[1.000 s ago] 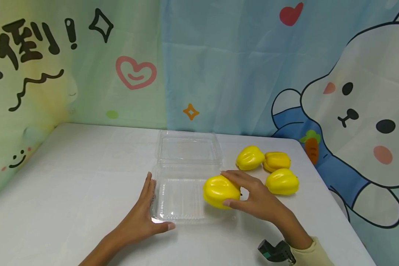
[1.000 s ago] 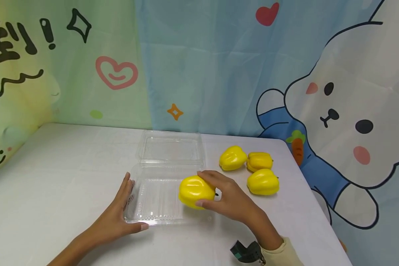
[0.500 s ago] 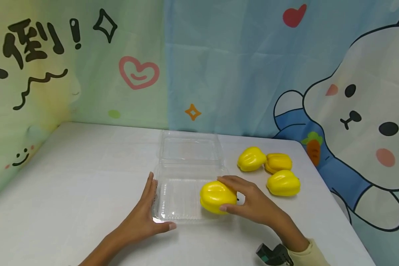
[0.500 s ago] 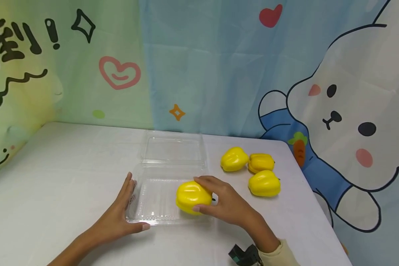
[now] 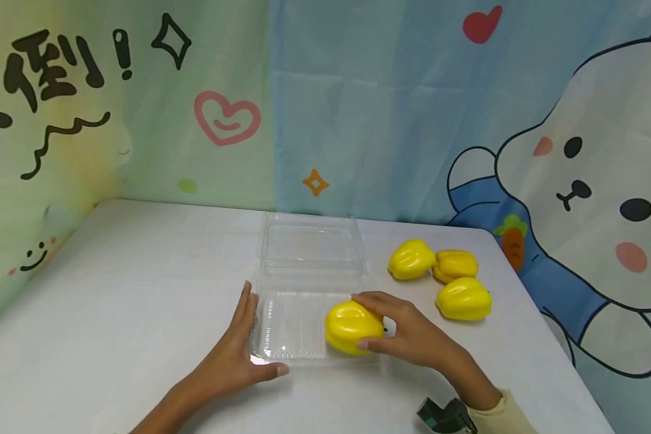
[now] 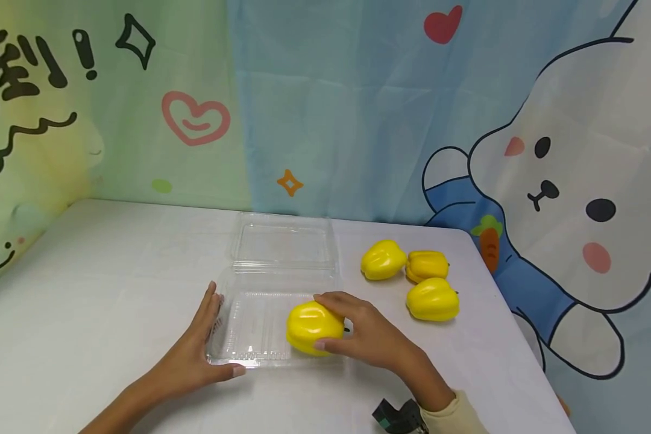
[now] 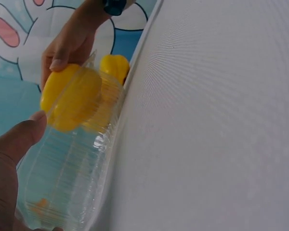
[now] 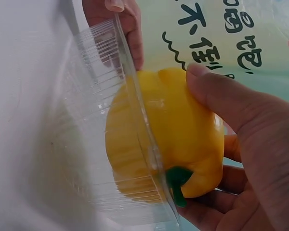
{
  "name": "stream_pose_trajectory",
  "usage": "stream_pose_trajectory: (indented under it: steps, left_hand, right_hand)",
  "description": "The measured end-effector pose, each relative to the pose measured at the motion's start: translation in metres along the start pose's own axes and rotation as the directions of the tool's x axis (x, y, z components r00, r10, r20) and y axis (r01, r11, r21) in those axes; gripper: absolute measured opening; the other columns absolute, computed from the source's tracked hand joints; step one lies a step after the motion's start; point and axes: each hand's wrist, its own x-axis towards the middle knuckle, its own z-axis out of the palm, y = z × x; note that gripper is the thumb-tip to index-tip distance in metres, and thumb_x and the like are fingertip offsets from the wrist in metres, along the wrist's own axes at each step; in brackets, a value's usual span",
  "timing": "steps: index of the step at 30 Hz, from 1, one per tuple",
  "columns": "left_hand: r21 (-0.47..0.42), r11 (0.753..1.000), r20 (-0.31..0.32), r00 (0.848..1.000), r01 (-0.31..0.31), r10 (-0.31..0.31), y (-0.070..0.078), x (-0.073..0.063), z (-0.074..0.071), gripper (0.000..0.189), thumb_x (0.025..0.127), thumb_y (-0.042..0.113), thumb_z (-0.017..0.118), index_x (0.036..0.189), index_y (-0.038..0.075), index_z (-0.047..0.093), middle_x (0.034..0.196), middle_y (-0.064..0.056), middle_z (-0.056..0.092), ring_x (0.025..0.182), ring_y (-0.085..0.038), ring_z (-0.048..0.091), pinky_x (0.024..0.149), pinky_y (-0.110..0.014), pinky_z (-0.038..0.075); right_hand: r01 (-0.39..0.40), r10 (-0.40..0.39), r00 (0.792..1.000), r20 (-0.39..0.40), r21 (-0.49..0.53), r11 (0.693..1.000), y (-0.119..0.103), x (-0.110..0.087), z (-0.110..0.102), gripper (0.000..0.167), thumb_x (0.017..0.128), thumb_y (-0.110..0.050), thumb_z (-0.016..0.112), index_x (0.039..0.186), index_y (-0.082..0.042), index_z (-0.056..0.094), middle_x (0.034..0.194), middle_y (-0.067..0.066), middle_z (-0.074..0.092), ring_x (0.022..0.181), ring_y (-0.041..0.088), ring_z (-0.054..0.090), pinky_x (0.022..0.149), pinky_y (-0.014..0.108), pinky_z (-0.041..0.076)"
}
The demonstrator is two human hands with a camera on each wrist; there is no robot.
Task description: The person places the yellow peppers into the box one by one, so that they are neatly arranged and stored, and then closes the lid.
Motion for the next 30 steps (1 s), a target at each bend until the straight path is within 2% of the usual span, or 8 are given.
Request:
stream_pose_trajectory:
  steps: [7, 14, 19, 23, 30]
  left_hand:
    - [0.01, 1.0, -0.001, 1.0, 0.007, -0.007, -0.001, -0.001, 0.001, 0.135, 0.064, 0.049, 0.088, 0.156, 0.005, 0.0, 0.161, 0.001, -0.017, 0.146, -0.031, 0.004, 0.11, -0.057, 0.021]
    - [0.018, 1.0, 0.002, 1.0, 0.007, -0.007, 0.0, -0.001, 0.0, 0.134, 0.064, 0.048, 0.088, 0.156, 0.006, -0.001, 0.16, 0.005, -0.019, 0.146, -0.032, 0.004, 0.11, -0.057, 0.021]
    - [0.014, 1.0, 0.004, 1.0, 0.004, -0.004, 0.001, -0.001, 0.0, 0.133, 0.065, 0.047, 0.088, 0.156, 0.005, 0.0, 0.16, 0.007, -0.019, 0.146, -0.031, 0.004, 0.11, -0.057, 0.02]
    - [0.011, 1.0, 0.003, 1.0, -0.001, 0.001, 0.002, -0.001, 0.0, 0.133, 0.065, 0.048, 0.088, 0.156, 0.003, 0.001, 0.16, 0.007, -0.018, 0.146, -0.031, 0.004, 0.11, -0.057, 0.02]
    - [0.013, 1.0, 0.006, 1.0, 0.0, 0.0, 0.003, -0.001, 0.001, 0.133, 0.065, 0.045, 0.089, 0.155, 0.002, 0.002, 0.16, 0.006, -0.018, 0.146, -0.032, 0.004, 0.11, -0.057, 0.02]
  right_hand:
    - [0.019, -0.02, 1.0, 0.023, 0.026, 0.999, 0.0, 0.002, 0.006, 0.068, 0.085, -0.042, 0.073, 0.143, -0.015, 0.049, 0.141, 0.002, 0.05, 0.126, 0.019, 0.049, 0.102, 0.042, 0.042]
    - [0.04, -0.04, 0.999, 0.024, 0.024, 0.999, 0.001, 0.005, 0.015, 0.065, 0.088, -0.04, 0.071, 0.143, -0.012, 0.049, 0.142, 0.005, 0.049, 0.129, 0.022, 0.047, 0.102, 0.043, 0.041]
    - [0.061, -0.059, 0.998, 0.028, -0.05, 0.997, 0.0, 0.005, 0.022, 0.066, 0.089, -0.043, 0.068, 0.142, -0.009, 0.05, 0.142, 0.004, 0.048, 0.128, 0.021, 0.047, 0.102, 0.043, 0.042]
    - [0.04, -0.035, 0.998, 0.053, -0.108, 0.993, -0.002, 0.006, 0.023, 0.07, 0.088, -0.051, 0.067, 0.142, -0.011, 0.05, 0.142, 0.003, 0.048, 0.127, 0.019, 0.047, 0.102, 0.043, 0.042]
    - [0.012, -0.002, 0.995, 0.098, -0.099, 0.995, -0.002, 0.009, 0.018, 0.071, 0.083, -0.052, 0.071, 0.14, -0.015, 0.053, 0.14, 0.001, 0.049, 0.125, 0.017, 0.048, 0.101, 0.041, 0.044]
